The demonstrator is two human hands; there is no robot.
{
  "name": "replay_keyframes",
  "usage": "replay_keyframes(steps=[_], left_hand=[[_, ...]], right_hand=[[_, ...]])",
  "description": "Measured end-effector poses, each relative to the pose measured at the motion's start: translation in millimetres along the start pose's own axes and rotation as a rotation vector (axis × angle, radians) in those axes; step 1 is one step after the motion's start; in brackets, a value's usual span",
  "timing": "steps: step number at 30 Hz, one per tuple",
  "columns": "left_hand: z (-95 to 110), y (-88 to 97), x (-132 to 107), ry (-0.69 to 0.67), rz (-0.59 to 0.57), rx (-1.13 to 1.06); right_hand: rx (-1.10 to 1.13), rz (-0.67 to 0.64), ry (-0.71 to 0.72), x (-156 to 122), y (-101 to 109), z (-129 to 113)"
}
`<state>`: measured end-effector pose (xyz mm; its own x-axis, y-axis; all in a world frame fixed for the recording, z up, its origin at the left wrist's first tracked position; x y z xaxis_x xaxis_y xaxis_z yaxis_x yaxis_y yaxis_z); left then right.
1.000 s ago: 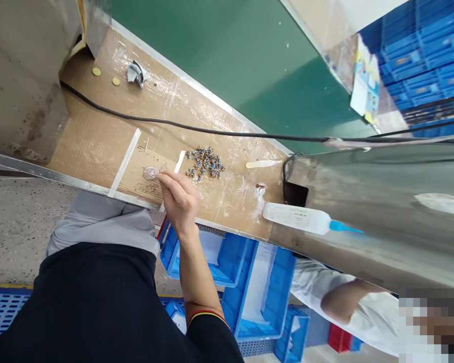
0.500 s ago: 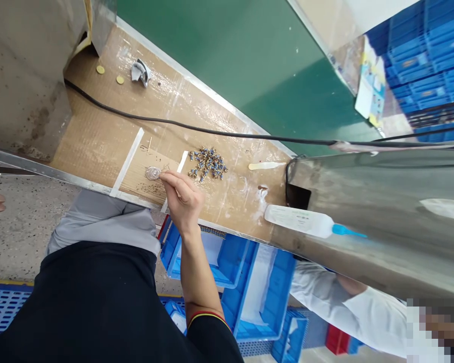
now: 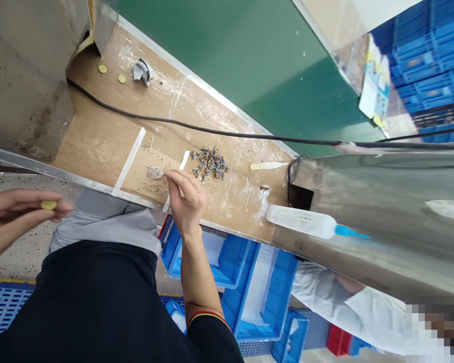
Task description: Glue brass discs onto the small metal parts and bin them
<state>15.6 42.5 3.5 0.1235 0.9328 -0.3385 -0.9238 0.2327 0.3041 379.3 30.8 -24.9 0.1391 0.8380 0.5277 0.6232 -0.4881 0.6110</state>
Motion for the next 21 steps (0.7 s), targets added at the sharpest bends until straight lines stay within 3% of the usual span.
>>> replay_keyframes(steps=[5,9,13,21], left_hand=[[-9,-57.8,16,-0.013,-0.170,-0.183],[-8,-87.6,25,0.014,-0.229,-0.285],[2,-102.0,26,-0.010,-0.275,-0.281],[10,-117.3,23,0.004,-0.285,-0.324]], right_hand=[[-0.056,0.002,0.051,-2,-2,1],[-0.073,0.063,0.021,-3,6,-1],[0.081,0.135,-0.080,-13,15,-17],[0.348,0.062,-0.152,-34,6,-58]])
Point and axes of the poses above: each hand's wrist, its own x-axis towards the middle knuckle, its own y-axis out of the back of the hand, z = x × y, the point moved 5 cm from there along x, towards the middle knuckle, and after that the axes turned 1 degree about x, right-handed, at the moved point
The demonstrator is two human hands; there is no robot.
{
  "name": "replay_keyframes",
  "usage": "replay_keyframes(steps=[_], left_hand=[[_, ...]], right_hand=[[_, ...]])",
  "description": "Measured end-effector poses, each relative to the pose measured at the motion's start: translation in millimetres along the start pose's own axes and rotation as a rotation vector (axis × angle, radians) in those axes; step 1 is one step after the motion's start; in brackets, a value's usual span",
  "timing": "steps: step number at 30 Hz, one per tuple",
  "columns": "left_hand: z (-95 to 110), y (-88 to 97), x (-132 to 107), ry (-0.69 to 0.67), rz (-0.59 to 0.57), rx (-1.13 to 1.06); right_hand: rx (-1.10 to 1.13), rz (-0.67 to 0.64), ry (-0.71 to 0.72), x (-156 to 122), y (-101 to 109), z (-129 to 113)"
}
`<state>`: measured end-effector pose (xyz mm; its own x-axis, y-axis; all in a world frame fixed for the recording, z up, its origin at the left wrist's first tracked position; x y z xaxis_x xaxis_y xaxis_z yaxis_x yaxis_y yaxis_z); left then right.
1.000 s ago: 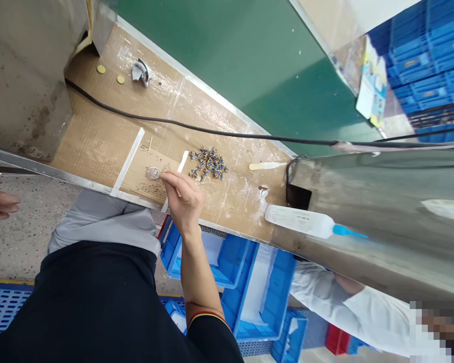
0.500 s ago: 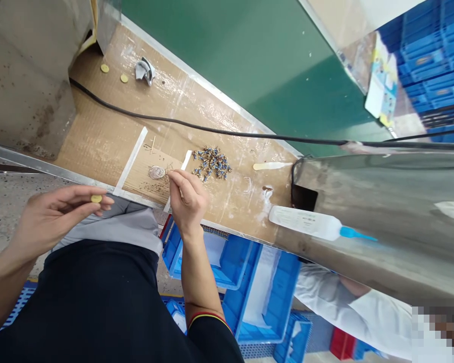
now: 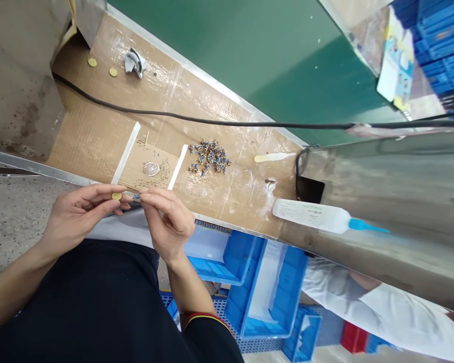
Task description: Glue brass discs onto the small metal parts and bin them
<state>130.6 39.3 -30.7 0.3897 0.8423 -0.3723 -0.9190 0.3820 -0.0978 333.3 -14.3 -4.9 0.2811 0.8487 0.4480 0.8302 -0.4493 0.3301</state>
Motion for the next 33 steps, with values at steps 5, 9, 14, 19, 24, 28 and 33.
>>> replay_keyframes(steps=[5,9,14,19,24,28,33], left_hand=[[10,-2.7,-3,-0.114,0.158,0.142],[16,-3.4,-5,-0.211,0.199,0.257],[19,-3.2,-8,-0.263,0.200,0.300],[20,-3.2,-11,-0.265,0.209,0.361],[20,-4.3,-11,-0.330,0.226,0.442],[24,-6.7,-14,-0.569,0.267,0.556],[33,-12.1,-20,-0.743,0.277,0.745]], right_hand=[[0.038,0.002,-0.027,-5,-12,-9],[0.070,0.002,-0.021,-6,-18,-13],[0.035,-0.006,-0.005,-6,-20,-13],[0.035,-0.028,0.039,-6,-20,-14],[0.011,-0.034,0.077,-4,-20,-15],[0.007,-0.023,0.131,-4,-20,-20],[-0.042,-0.016,0.208,-8,-20,-23]])
Point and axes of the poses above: each hand's wrist, its own x-axis towards the middle knuckle, its own y-axis out of the back of the hand, z = x × y, the point moved 5 cm from there along x, towards the middle knuckle, and after that the axes turned 1 degree about x, right-handed, at the moved point
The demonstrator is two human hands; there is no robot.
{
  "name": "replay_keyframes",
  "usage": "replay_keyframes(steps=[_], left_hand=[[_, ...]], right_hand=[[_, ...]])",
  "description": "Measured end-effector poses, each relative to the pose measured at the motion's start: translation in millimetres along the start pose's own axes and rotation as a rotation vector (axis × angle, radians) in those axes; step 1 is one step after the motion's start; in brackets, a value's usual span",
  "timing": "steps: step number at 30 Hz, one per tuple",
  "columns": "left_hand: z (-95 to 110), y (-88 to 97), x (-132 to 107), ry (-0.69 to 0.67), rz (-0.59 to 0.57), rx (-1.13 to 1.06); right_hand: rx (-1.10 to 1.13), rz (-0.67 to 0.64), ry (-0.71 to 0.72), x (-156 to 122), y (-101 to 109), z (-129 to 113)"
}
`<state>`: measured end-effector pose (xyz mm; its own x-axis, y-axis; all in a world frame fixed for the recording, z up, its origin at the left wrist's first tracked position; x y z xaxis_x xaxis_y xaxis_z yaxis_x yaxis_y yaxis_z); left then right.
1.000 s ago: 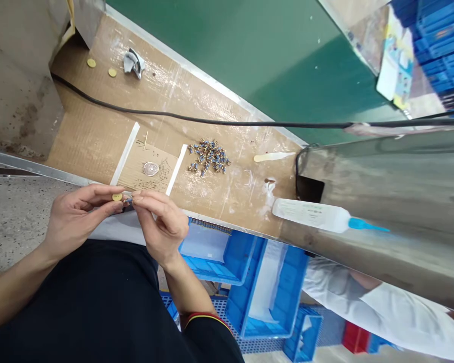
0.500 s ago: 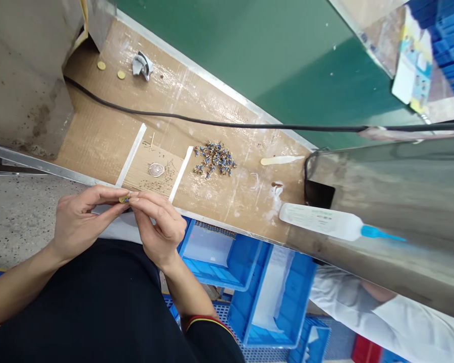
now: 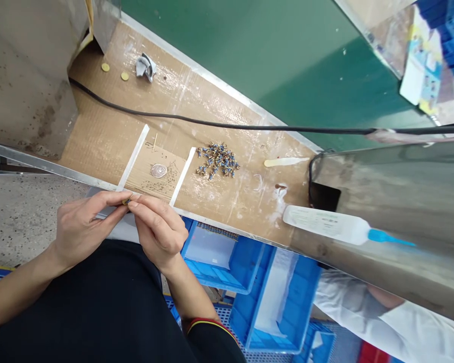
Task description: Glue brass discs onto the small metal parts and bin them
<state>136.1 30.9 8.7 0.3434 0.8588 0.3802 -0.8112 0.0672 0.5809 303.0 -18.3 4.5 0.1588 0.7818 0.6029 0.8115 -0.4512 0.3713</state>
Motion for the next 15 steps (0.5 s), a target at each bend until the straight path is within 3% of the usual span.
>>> replay_keyframes(steps=[7,15], left_hand=[[9.1,0.4,3.1,-0.064,0.040,0.113],[6.9,-0.8,0.1,0.099,-0.057,-0.093]], right_hand=[[-0.043,0.027,0.069,-2.6,-2.5,-1.2],[-0.073,0.054,0.157,-8.3,2.3,0.6]])
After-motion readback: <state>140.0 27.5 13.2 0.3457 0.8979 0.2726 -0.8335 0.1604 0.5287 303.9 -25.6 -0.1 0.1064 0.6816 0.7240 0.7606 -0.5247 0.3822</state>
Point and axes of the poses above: each hand's wrist, its own x-axis towards the middle knuckle, its own y-axis out of the back of the hand, z = x × y, the point moved 5 cm from there along x, towards the middle knuckle, and after that the axes turned 1 degree about x, right-handed, at the moved point
